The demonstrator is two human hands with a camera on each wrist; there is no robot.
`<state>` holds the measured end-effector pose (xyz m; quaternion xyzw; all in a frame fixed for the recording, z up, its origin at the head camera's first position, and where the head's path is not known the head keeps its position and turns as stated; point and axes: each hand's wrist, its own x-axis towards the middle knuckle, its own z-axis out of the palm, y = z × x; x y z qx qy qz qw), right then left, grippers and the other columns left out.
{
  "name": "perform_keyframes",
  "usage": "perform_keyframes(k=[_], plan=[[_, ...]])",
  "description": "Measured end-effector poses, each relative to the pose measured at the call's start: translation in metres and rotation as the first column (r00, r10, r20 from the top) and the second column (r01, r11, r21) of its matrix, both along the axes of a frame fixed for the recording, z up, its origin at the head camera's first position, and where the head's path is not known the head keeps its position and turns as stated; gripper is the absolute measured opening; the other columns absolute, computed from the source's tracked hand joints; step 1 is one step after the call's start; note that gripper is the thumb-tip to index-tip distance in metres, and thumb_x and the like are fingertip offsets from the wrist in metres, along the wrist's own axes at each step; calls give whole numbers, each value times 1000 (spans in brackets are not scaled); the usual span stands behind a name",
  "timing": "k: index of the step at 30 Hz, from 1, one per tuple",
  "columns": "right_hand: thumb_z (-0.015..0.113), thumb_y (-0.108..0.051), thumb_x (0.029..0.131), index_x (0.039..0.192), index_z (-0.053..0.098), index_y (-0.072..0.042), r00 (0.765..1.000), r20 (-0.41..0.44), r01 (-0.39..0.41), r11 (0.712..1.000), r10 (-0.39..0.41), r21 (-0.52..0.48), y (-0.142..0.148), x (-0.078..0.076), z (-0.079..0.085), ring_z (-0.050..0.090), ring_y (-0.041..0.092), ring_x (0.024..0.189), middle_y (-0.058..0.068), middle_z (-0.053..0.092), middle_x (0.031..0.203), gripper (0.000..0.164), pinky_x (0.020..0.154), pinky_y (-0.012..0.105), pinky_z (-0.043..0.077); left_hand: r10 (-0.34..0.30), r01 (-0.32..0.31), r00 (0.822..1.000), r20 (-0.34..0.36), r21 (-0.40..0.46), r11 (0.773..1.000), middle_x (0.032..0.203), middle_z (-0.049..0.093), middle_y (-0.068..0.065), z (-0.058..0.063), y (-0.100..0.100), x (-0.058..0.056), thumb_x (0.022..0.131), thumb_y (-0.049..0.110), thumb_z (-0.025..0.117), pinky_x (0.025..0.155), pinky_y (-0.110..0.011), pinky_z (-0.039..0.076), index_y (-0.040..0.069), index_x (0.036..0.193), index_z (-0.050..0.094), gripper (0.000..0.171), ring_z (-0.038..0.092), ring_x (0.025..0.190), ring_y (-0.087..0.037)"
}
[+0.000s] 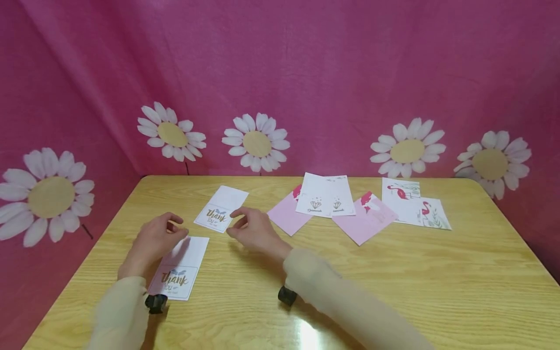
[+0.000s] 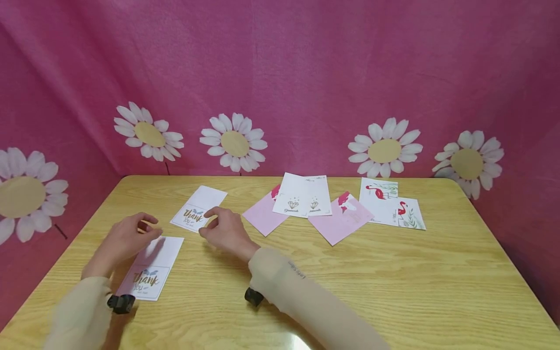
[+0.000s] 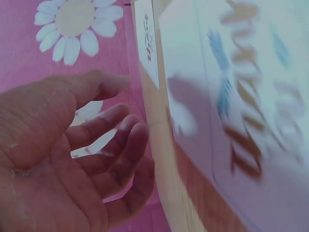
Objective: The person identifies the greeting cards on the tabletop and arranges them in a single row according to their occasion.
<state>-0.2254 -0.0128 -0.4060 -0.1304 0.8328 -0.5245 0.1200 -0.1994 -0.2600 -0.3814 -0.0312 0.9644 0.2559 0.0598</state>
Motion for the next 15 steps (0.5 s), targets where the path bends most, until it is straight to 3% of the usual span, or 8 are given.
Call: perform_keyframes(k=[8,15], plan=[[74,-24,91,129,65,-9,997,3,77,997,-77,-17,16,-16,1,72,19,92,9,73,112,42,72,26,57,31,-30,1000,-2,75,997,126,62,-24,-1,23,-27,97,35,65,92,-51,50,1,135,55,52,58,113,-38],[72,-20,93,139,58,-8,976,163,167,976,-143,-141,22,-33,1,71,25,88,16,69,123,49,71,32,62,4,-2,1000,-16,84,996,129,58,-27,-6,39,-51,95,38,67,100,-55,48,-4,143,47,66,55,116,-39]])
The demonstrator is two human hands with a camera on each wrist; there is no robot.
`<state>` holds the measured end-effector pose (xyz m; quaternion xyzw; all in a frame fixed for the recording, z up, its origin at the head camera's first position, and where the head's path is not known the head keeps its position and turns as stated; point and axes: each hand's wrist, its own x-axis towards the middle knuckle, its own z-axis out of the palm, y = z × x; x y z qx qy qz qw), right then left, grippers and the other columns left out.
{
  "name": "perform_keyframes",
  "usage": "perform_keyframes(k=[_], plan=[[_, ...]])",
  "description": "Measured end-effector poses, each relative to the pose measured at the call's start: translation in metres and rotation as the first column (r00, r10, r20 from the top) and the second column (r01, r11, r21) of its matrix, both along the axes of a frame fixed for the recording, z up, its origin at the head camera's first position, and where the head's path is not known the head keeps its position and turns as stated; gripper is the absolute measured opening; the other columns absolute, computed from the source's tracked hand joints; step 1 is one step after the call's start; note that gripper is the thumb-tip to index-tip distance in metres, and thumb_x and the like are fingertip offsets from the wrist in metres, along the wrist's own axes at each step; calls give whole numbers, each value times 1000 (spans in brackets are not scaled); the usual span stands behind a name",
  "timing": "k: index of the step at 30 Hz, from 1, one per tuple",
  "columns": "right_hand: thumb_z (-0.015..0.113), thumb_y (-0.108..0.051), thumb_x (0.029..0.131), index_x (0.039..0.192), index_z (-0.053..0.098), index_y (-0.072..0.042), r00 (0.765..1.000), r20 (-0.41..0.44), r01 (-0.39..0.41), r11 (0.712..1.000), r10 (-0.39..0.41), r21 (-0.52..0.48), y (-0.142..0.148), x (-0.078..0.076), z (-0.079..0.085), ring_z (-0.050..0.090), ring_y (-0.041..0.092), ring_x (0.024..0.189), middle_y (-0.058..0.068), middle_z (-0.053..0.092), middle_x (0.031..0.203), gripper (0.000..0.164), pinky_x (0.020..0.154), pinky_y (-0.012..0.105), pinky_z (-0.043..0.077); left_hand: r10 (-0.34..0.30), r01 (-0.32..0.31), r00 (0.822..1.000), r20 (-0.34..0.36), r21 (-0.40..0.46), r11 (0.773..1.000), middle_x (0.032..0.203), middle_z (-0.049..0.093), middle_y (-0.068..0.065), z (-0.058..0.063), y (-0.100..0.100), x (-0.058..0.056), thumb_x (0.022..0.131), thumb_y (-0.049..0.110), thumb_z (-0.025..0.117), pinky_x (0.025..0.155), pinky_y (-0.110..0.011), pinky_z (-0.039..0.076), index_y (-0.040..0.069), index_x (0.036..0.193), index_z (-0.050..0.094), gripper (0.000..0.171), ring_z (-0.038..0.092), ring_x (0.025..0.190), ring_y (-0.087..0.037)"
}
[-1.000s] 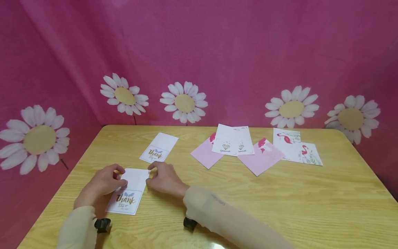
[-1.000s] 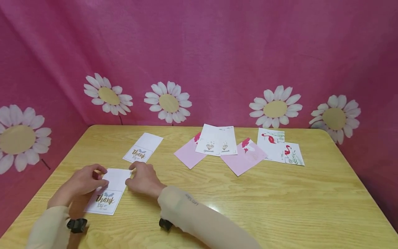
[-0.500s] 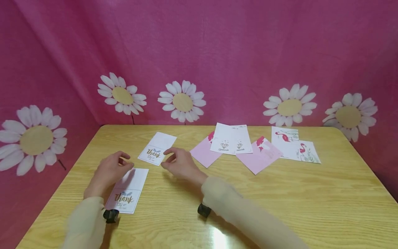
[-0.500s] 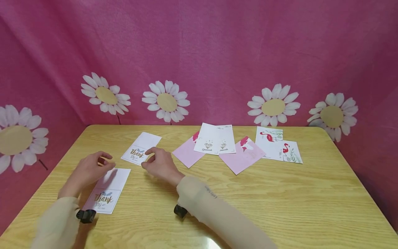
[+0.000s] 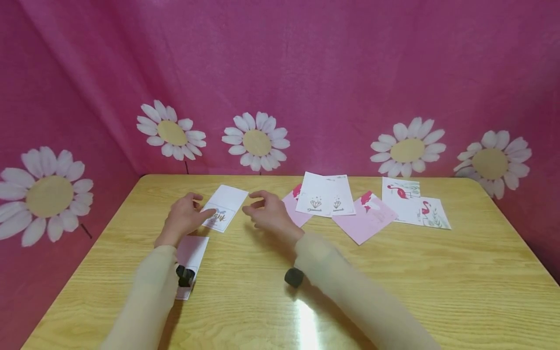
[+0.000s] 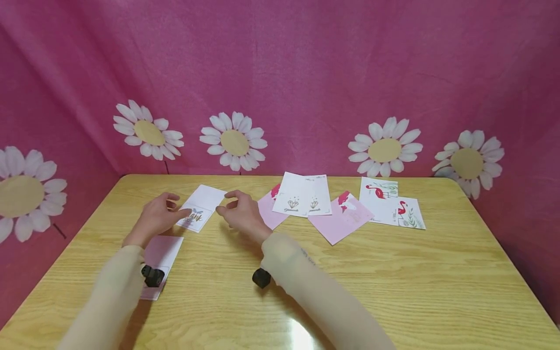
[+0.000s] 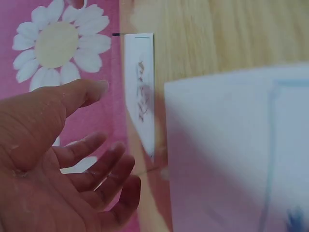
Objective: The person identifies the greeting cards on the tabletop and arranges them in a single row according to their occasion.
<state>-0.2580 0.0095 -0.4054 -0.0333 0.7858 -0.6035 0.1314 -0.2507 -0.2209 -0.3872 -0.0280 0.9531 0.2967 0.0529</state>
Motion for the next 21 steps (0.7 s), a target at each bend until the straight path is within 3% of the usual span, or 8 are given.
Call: perform_keyframes(k=[9,14,18,21], plan=[[66,-17,98,149,46,-5,975,224,56,959,8,-279,-2,-16,-8,70,22,93,20,63,135,56,83,34,62,56,-51,993,109,-50,997,147,44,-32,-6,16,-21,87,41,77,111,-62,40,-3,151,33,89,43,131,-47],[63,-15,99,150,44,-6,969,247,51,958,22,-283,-2,-18,-10,70,23,95,20,61,136,55,81,32,62,67,-57,987,146,-70,996,148,43,-33,-4,20,-25,86,41,78,110,-63,40,-4,152,32,92,43,129,-47],[65,-13,98,151,45,-8,972,233,41,972,15,-232,-4,-23,-10,71,23,92,19,61,136,57,75,31,63,48,-38,983,177,-62,997,149,41,-32,-2,20,-27,86,42,79,111,-63,39,-4,152,34,92,42,130,-46],[67,-13,97,151,44,-9,977,213,35,983,5,-182,-4,-26,-10,71,22,88,19,60,138,59,70,30,62,41,-33,986,161,-50,998,147,41,-32,-4,19,-27,85,39,80,110,-61,40,-3,151,36,90,40,127,-45]])
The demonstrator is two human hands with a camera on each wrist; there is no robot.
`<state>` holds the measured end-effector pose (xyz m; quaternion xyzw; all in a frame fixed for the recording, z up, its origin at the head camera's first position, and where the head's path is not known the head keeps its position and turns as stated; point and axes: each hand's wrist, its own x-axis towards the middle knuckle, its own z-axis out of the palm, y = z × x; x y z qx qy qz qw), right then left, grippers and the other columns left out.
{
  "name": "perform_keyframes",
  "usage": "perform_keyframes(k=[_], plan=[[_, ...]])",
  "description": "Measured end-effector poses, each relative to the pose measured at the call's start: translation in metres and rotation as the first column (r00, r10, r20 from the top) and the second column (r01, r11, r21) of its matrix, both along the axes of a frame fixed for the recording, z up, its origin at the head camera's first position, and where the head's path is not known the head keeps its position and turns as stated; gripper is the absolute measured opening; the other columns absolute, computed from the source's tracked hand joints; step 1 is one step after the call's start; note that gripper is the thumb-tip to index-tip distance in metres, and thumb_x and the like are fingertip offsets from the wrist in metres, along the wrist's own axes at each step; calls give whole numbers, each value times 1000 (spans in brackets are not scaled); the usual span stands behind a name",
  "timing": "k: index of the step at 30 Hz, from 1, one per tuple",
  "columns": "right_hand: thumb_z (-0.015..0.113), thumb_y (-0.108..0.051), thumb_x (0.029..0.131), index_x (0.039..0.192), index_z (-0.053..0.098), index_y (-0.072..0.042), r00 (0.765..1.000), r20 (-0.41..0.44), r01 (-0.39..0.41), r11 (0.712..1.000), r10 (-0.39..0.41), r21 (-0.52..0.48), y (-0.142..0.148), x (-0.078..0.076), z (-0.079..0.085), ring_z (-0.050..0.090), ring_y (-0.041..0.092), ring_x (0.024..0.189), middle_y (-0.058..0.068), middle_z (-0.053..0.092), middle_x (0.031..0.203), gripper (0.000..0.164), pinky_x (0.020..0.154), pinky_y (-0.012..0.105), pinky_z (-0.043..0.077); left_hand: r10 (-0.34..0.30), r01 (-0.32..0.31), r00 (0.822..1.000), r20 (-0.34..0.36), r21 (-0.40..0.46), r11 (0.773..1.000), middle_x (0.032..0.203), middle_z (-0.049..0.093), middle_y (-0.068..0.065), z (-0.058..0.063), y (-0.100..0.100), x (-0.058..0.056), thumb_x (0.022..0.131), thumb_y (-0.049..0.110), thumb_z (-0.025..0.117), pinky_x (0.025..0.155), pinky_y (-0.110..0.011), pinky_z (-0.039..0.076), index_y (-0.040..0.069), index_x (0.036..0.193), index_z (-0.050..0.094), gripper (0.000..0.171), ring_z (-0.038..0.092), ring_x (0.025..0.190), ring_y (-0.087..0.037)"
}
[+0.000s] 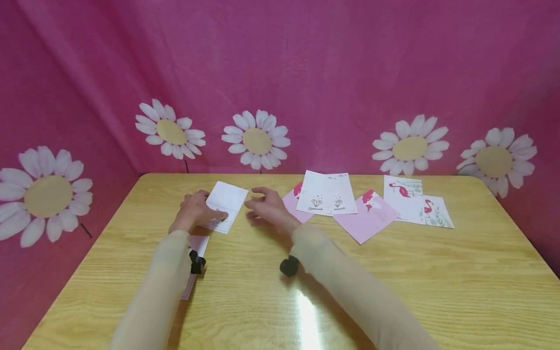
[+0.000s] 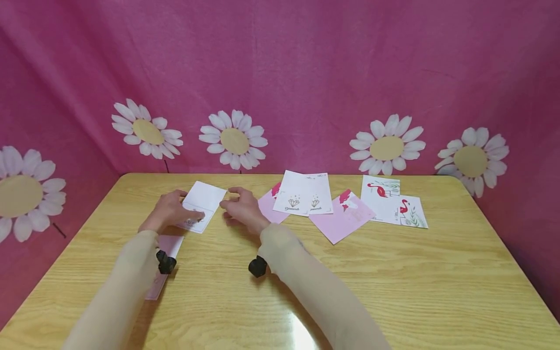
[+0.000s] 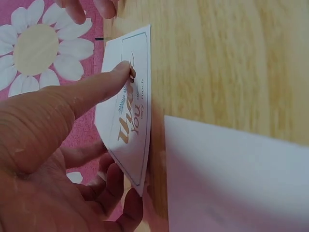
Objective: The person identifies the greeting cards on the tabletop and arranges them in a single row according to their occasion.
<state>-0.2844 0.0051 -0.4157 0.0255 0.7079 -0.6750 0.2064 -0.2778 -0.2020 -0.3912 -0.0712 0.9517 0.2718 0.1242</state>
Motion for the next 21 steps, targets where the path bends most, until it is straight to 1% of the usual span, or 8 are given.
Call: perform_keyframes(k=[3,8,10,12,14,16,18,21], plan=[[69,-12,96,153,43,-10,999,-37,5,1000,-4,27,0,-2,-1,71,21,84,19,61,136,63,66,30,62,-3,3,999,-42,15,1000,142,43,-29,-2,0,1,84,36,81,107,-60,41,1,149,38,85,42,123,-43],[72,-12,93,152,44,-9,995,-98,31,998,-25,59,-2,-5,-5,68,18,74,17,67,117,65,58,29,60,-29,35,995,-99,57,998,133,50,-25,-2,2,4,84,29,83,99,-53,45,4,145,40,78,47,117,-38],[71,-12,93,149,49,-8,991,-126,49,995,-38,82,-3,-5,-7,66,16,69,16,68,110,60,55,27,58,-41,50,993,-107,75,996,130,51,-24,-2,3,5,85,27,83,95,-50,46,5,144,41,75,49,114,-36],[71,-13,93,142,56,-6,983,-174,82,988,-58,134,-4,-5,-8,64,14,66,14,69,104,52,54,25,56,-50,61,993,-111,91,994,128,52,-23,-1,3,6,85,26,82,92,-47,46,6,143,42,73,50,112,-35],[70,-13,93,134,61,-5,972,-218,124,974,-82,189,-4,-5,-8,62,13,65,13,70,101,43,57,22,54,-62,74,991,-118,98,992,128,52,-23,0,4,8,87,27,80,91,-45,46,8,142,44,68,50,112,-35],[70,-13,93,128,66,-5,959,-263,171,955,-105,244,-4,-5,-7,60,13,66,12,71,100,35,60,21,52,-79,95,987,-139,107,990,129,54,-24,2,4,9,91,28,76,92,-47,48,8,141,47,62,52,112,-36],[70,-14,94,126,67,-6,949,-288,206,940,-125,271,-4,-5,-6,60,13,70,11,72,101,34,64,21,51,-88,108,982,-165,120,987,132,56,-24,4,3,10,95,28,70,95,-48,49,8,141,50,54,53,115,-36],[68,-15,95,131,64,-6,948,-286,216,942,-139,257,-3,-5,-2,63,17,71,12,71,104,37,63,23,52,-93,124,973,-210,142,982,131,60,-23,8,0,12,101,24,63,96,-47,51,7,139,56,43,57,117,-37]])
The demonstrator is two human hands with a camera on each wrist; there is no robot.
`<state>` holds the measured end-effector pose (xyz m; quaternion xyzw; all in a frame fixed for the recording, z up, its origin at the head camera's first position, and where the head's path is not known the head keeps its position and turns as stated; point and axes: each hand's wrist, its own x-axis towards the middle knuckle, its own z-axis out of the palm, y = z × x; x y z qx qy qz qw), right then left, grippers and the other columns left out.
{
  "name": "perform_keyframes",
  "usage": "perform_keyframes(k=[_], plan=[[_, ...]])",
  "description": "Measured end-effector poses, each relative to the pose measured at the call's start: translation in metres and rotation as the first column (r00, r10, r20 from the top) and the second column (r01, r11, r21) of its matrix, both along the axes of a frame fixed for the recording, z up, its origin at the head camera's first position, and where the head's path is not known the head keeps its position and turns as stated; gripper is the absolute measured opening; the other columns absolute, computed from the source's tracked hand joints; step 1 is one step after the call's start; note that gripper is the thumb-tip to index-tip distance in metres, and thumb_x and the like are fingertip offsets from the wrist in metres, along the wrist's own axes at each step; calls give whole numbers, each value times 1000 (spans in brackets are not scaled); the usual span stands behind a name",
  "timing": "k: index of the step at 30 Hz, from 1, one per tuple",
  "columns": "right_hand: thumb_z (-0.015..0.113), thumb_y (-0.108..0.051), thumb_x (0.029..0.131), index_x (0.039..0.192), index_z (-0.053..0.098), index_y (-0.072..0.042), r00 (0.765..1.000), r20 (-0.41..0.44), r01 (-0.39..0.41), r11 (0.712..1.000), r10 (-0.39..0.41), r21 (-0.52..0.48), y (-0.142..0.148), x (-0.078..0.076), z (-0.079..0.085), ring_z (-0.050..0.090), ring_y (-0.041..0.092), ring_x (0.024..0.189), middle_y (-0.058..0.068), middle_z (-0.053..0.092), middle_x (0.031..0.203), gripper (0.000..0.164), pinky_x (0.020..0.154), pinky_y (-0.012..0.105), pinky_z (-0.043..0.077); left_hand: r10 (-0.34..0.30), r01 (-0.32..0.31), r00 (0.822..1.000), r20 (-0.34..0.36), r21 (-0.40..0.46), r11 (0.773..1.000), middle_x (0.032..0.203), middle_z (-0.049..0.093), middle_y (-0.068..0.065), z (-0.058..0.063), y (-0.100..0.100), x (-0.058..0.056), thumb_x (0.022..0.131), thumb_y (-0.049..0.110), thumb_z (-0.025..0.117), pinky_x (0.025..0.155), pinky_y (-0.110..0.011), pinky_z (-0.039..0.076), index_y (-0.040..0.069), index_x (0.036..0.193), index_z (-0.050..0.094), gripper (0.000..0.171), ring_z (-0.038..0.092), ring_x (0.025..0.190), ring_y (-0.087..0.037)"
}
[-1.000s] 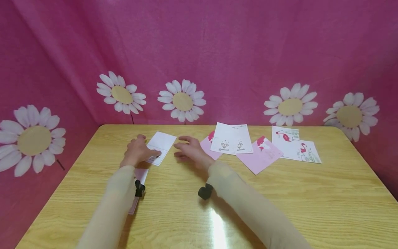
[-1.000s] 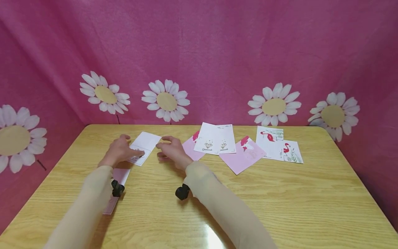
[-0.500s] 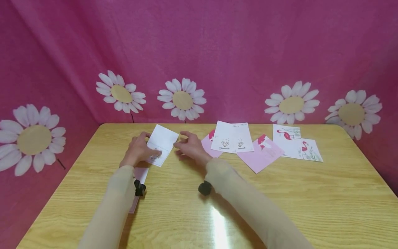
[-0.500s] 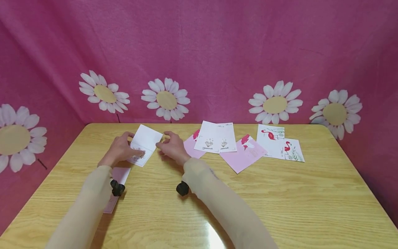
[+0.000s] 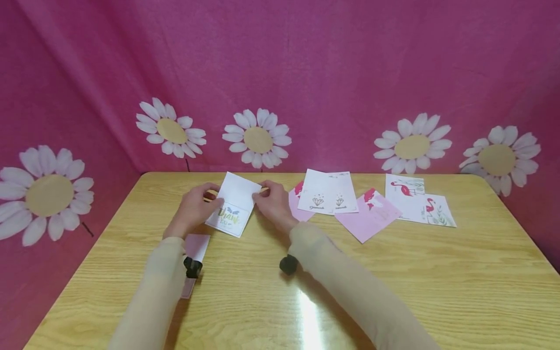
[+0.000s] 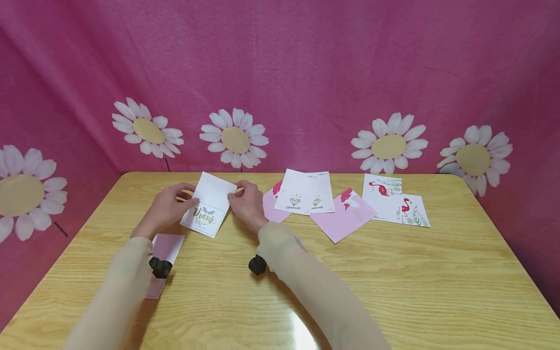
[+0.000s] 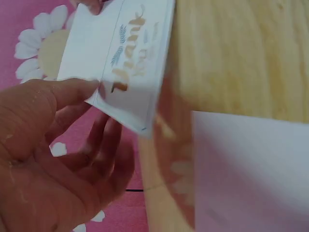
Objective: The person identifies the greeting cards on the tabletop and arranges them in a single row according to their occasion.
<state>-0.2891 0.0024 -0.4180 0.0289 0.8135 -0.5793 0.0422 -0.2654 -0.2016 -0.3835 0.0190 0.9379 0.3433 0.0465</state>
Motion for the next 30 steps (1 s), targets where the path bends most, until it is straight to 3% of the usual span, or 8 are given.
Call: perform_keyframes(k=[6,11,14,19,26,30], plan=[[68,-16,97,136,59,-9,1000,13,7,997,-7,-73,5,2,8,69,26,74,13,70,107,41,57,26,56,8,-7,1000,-15,78,997,124,63,-22,6,-1,6,101,19,63,84,-36,56,7,135,61,36,59,109,-33],[71,-16,95,136,58,-14,1000,-19,16,993,-18,-115,11,7,14,72,32,81,13,70,108,43,58,29,57,18,-19,1000,8,206,978,123,62,-23,6,0,12,100,15,65,82,-42,63,5,134,61,36,62,102,-30],[72,-15,93,140,56,-19,999,-43,-22,993,17,-115,16,10,18,71,30,86,11,67,110,50,65,31,60,30,-39,999,36,266,963,125,62,-21,7,1,15,100,15,66,82,-42,63,6,133,60,35,64,102,-29],[72,-6,91,146,52,-21,991,-95,-111,983,98,-145,26,18,27,67,22,86,11,61,110,60,82,46,63,26,-50,997,75,335,941,130,60,-21,9,4,21,101,17,65,88,-42,62,7,136,58,37,63,109,-30],[72,-1,89,145,53,-20,957,-226,-199,979,183,-48,36,30,35,70,22,83,13,62,105,62,72,36,63,-13,-12,998,60,396,918,130,60,-21,12,4,36,100,19,67,87,-45,62,7,142,54,46,66,102,-24],[72,1,89,143,55,-17,948,-240,-225,974,210,-35,41,38,37,68,21,79,14,63,102,59,71,38,63,-36,8,998,57,435,900,127,59,-22,12,5,45,97,17,70,82,-45,63,9,145,52,51,70,91,-19]])
